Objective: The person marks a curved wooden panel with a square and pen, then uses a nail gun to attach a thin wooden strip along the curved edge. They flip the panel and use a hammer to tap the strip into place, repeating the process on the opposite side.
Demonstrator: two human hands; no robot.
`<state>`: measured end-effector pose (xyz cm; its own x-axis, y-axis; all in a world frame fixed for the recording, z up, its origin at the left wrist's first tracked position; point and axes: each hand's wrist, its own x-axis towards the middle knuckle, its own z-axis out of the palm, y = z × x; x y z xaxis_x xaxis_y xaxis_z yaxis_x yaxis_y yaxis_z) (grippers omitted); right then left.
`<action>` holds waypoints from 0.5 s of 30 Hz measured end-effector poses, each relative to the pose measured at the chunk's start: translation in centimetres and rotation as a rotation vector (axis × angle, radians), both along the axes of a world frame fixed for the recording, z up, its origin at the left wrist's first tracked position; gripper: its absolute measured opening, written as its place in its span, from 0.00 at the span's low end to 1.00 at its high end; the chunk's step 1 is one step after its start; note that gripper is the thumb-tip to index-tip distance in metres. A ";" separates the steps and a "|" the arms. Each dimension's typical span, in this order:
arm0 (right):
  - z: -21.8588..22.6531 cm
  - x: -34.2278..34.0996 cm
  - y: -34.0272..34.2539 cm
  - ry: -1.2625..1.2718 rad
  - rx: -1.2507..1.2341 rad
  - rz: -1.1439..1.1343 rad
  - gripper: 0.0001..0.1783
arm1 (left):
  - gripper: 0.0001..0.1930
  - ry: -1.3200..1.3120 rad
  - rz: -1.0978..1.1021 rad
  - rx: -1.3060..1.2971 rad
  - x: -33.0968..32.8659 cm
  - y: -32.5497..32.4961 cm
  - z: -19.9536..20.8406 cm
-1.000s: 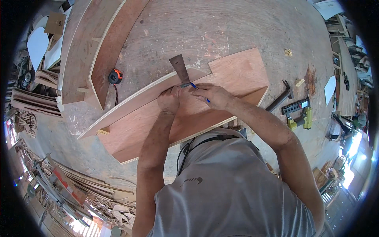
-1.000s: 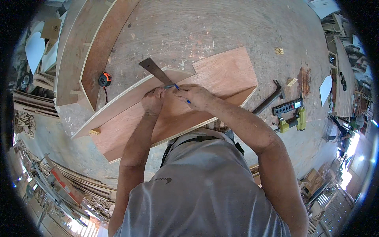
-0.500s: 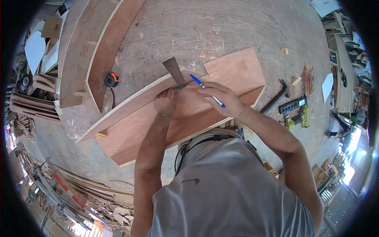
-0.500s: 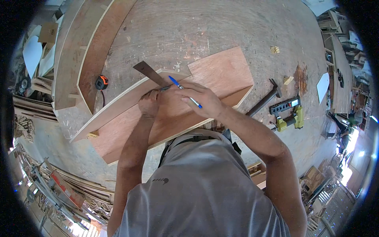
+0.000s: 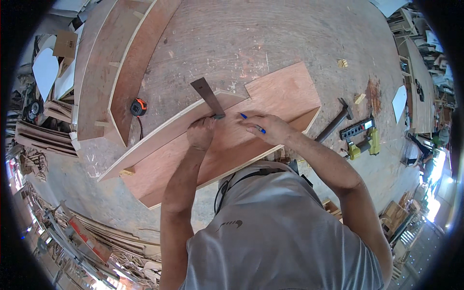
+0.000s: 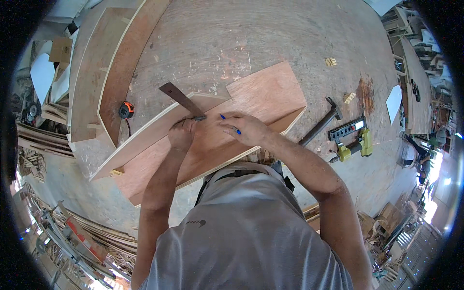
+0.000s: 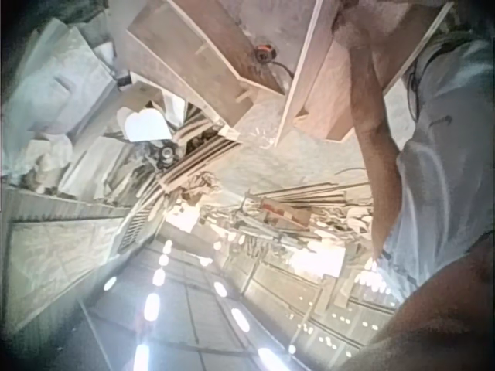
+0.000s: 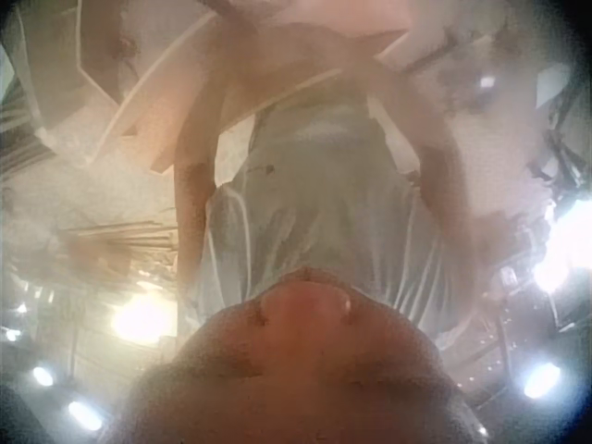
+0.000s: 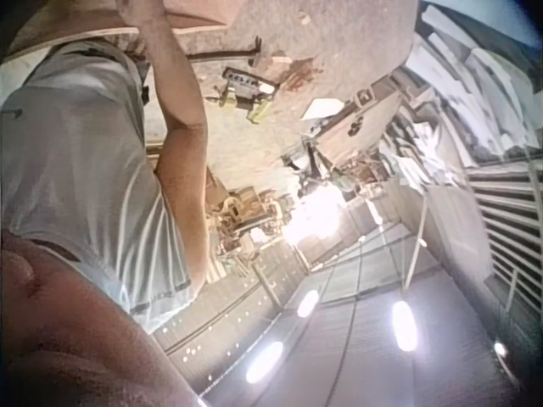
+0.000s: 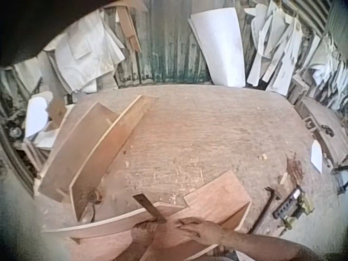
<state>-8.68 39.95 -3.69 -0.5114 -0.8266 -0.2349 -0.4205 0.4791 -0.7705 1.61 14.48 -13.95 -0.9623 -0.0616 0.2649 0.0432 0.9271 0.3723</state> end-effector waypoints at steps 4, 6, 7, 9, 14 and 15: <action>0.5 -0.2 0.8 -0.081 0.070 -0.074 0.18 | 0.05 -0.088 -0.211 -0.040 2.1 -1.0 1.2; 1.0 -0.4 0.9 -0.122 0.057 -0.098 0.18 | 0.05 -0.172 -0.281 -0.040 3.3 -1.2 1.9; 0.9 -0.3 0.9 -0.108 0.039 -0.116 0.18 | 0.05 -0.198 -0.296 -0.010 3.9 -1.3 2.3; 0.7 -0.3 0.9 -0.077 0.010 -0.156 0.17 | 0.06 -0.200 -0.327 0.031 4.2 -1.3 3.1; 1.1 0.0 0.9 -0.075 -0.190 -0.365 0.17 | 0.05 -0.352 -0.510 0.038 5.0 -2.7 2.5; 1.0 -0.1 1.2 -0.076 -0.234 -0.418 0.17 | 0.05 -0.350 -0.502 0.082 5.0 -2.5 2.9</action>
